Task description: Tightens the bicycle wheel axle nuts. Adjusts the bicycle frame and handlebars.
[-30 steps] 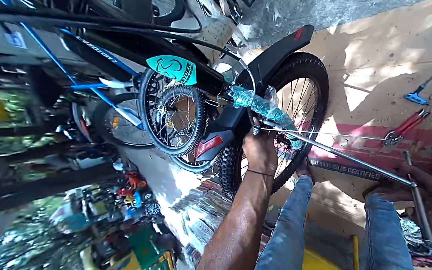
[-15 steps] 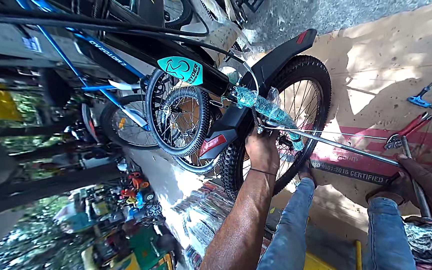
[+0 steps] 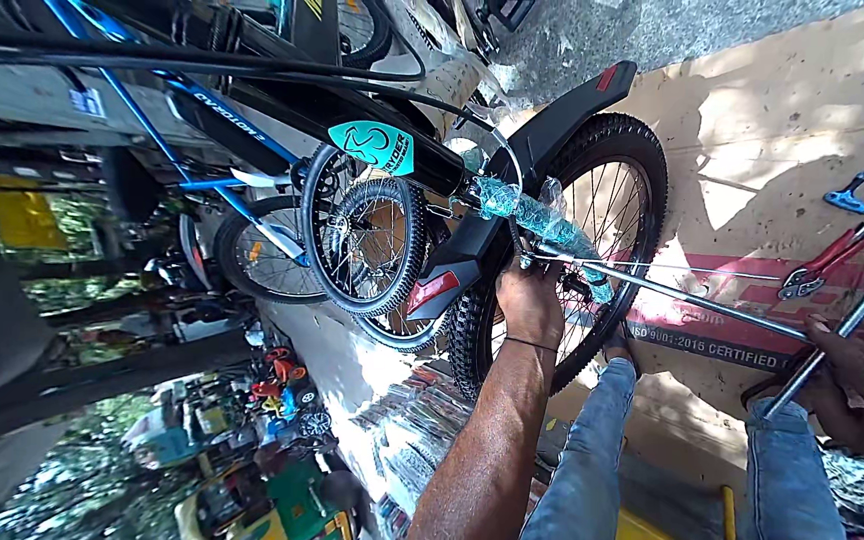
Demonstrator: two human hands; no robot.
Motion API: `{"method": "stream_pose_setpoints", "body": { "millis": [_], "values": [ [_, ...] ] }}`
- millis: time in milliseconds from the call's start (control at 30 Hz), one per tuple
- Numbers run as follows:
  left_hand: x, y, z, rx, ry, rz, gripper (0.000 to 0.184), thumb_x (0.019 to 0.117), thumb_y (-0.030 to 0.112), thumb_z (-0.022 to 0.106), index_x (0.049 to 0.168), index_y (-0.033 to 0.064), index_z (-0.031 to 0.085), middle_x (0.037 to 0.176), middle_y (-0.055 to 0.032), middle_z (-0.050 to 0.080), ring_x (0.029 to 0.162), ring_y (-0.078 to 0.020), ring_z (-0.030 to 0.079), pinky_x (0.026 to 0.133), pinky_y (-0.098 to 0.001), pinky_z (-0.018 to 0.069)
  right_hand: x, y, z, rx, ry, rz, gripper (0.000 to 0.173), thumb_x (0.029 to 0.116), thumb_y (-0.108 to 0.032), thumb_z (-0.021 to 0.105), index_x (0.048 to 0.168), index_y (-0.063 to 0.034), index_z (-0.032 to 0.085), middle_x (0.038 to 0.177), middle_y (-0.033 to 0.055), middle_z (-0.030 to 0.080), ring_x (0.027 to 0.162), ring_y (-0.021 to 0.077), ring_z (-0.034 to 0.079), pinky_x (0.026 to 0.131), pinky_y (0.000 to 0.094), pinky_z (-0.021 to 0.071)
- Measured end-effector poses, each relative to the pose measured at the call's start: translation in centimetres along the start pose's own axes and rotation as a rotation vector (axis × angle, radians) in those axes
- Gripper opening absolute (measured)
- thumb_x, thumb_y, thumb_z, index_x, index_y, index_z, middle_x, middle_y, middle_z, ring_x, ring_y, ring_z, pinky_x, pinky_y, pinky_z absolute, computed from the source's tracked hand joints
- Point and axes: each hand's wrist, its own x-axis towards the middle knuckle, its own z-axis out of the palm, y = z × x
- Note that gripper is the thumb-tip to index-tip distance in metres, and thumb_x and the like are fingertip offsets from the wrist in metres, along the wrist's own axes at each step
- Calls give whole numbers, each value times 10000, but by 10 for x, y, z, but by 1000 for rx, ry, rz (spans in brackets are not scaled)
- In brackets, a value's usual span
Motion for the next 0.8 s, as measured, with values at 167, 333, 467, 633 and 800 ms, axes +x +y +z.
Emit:
{"method": "stream_pose_setpoints", "body": {
  "millis": [167, 333, 467, 633, 800],
  "values": [
    [0, -1, -4, 10, -35, 22, 289, 1095, 247, 443, 1276, 34, 516, 1178, -120, 633, 1106, -246, 651, 987, -449, 542, 11, -9, -16, 58, 34, -37, 461, 1058, -325, 470, 1374, -31, 633, 1012, 191, 742, 813, 283, 720, 699, 426, 572],
    [1, -5, -7, 6, -98, 57, 263, 1104, 238, 398, 1275, 72, 507, 1193, -97, 635, 1129, -248, 647, 1005, -478, 532, 18, -13, -14, 118, 117, 1, 348, 1044, -235, 497, 1285, -76, 691, 990, 90, 748, 840, 155, 706, 733, 324, 573],
    [3, -7, -9, -14, -129, 75, 258, 1108, 240, 365, 1271, 97, 504, 1195, -94, 641, 1138, -249, 647, 1008, -487, 532, 30, -29, -16, 500, 56, 379, 296, 1035, -244, 541, 1215, -104, 731, 883, -31, 742, 702, 43, 679, 616, 257, 593],
    [6, -6, -9, 26, -106, 75, 261, 1112, 273, 349, 1231, 112, 516, 1133, -71, 653, 1084, -218, 667, 984, -466, 546, 47, -32, -34, 1447, -192, 1091, 465, 1047, -141, 282, 1220, -41, 702, 994, 187, 746, 806, 268, 749, 734, 407, 636],
    [6, -5, -7, 39, -77, 80, 244, 1104, 261, 370, 1232, 113, 515, 1139, -74, 652, 1081, -224, 669, 979, -467, 550, 29, -26, -31, 1273, -145, 659, 629, 809, 15, 789, 1401, -132, 635, 1214, 137, 730, 1035, 287, 744, 900, 411, 637]
  ]
}}
